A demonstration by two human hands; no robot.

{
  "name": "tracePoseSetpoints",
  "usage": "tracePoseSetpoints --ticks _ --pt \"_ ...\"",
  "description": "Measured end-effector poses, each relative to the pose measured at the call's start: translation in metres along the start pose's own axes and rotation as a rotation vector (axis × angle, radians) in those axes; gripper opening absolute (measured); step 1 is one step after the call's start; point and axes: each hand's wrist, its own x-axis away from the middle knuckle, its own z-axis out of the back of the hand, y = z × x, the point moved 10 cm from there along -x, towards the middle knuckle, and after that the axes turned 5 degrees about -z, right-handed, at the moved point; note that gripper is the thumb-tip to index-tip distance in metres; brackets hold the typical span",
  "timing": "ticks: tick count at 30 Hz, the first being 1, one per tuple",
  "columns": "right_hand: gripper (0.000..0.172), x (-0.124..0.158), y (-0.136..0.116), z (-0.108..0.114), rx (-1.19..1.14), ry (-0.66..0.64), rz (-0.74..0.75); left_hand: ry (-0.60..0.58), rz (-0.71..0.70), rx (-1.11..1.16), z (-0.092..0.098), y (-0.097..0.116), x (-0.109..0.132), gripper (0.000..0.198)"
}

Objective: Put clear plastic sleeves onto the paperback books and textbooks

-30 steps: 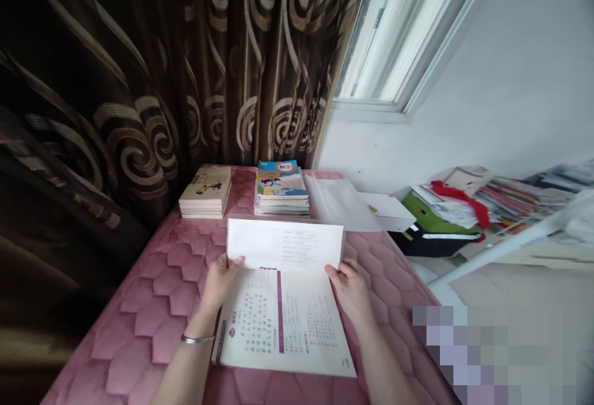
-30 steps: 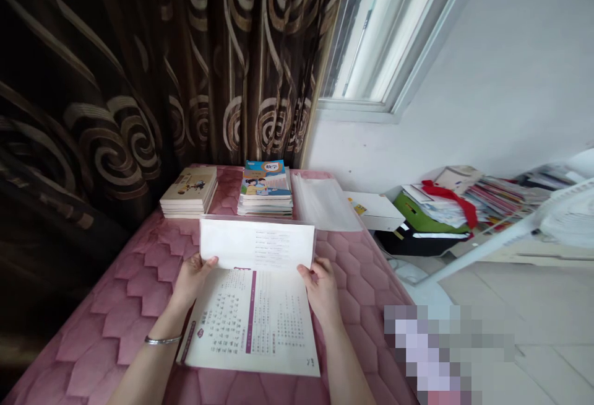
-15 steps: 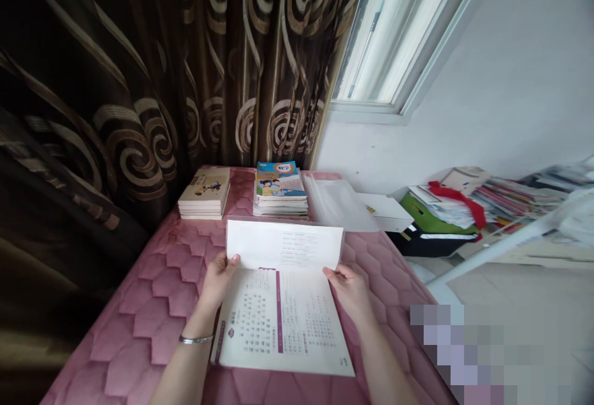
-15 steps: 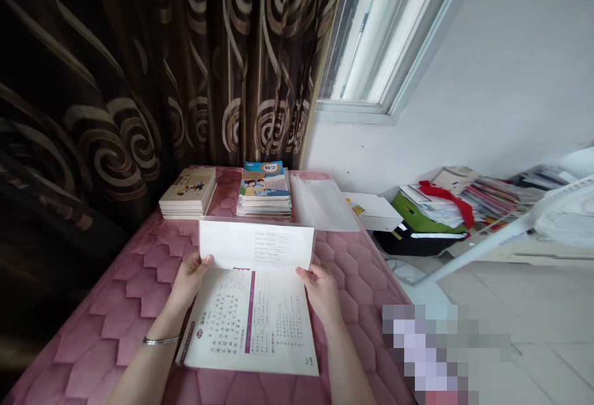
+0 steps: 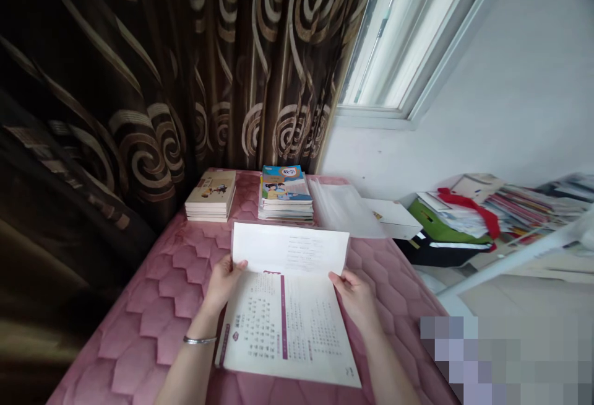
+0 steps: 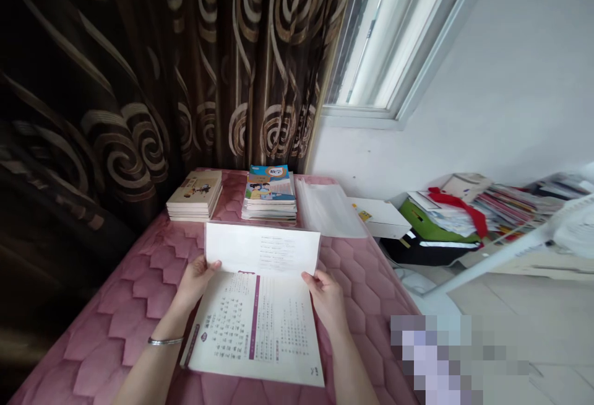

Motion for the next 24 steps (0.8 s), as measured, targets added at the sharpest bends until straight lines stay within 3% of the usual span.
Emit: tracePoseSetpoints --ticks 8,21,24 --pt "0.047 -0.002 0.002 -0.001 0.032 -0.002 -0.018 0.014 0.043 -0.057 0.000 -0.002 0.003 0.042" --pt "0.043 0.000 0.001 -0.006 -0.020 -0.012 0.001 0.000 0.032 0.127 -0.005 0.005 0.001 0.046" --pt "0.047 -0.001 -0.005 0.006 -0.084 0.042 0.055 0.001 0.035 0.104 -0.004 0.001 0.001 0.039"
